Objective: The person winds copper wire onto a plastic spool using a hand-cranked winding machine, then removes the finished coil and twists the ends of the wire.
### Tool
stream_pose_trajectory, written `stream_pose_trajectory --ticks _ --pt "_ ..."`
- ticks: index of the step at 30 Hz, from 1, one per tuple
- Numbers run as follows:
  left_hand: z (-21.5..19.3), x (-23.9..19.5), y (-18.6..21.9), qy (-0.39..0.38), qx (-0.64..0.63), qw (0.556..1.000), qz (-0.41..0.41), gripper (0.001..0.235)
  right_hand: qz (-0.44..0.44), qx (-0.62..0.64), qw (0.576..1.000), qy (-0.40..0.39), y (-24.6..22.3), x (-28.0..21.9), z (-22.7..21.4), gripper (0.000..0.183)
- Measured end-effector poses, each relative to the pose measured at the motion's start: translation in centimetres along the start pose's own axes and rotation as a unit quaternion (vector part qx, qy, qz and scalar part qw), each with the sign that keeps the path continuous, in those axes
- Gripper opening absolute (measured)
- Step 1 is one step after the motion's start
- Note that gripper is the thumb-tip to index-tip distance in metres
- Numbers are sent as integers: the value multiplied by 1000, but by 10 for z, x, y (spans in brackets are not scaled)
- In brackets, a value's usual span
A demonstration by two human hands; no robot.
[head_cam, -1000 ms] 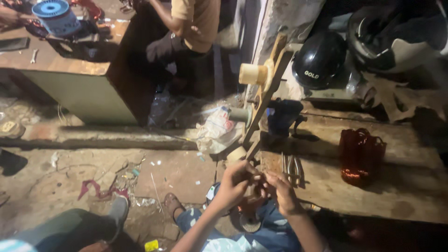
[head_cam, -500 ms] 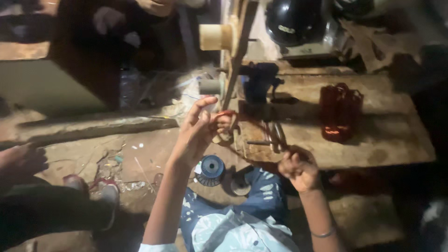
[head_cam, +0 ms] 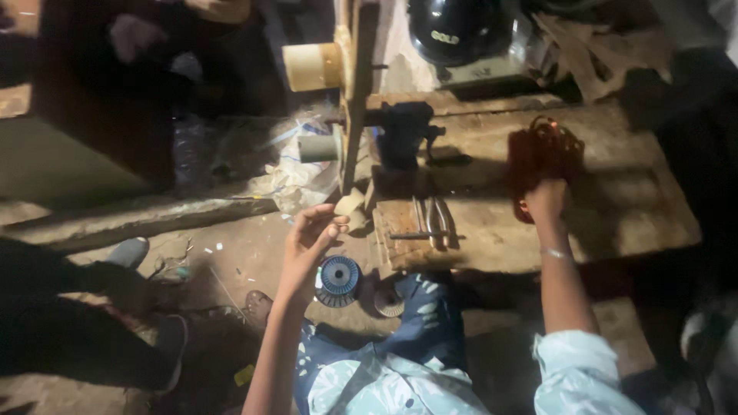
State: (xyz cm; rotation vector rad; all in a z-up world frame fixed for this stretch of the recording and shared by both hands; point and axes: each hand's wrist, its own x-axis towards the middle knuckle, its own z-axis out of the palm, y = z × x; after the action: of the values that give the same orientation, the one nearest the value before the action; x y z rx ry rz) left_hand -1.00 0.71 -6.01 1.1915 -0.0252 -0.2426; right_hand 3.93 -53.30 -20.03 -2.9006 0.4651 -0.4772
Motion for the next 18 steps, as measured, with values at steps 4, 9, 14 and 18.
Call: stream_pose_trajectory --ticks 4,9,14,18 --pt "-4 28 14 128 -29 986 105 34 -134 68 959 239 -58 -26 -18 62" --pt "36 100 52 163 213 902 338 68 -151 230 960 55 -176 -7 13 54" --pt "34 110 17 112 120 973 159 29 -114 207 972 2 -211 20 66 41" --pt "9 55 -67 121 126 974 142 32 -74 187 979 8 -196 27 99 32"
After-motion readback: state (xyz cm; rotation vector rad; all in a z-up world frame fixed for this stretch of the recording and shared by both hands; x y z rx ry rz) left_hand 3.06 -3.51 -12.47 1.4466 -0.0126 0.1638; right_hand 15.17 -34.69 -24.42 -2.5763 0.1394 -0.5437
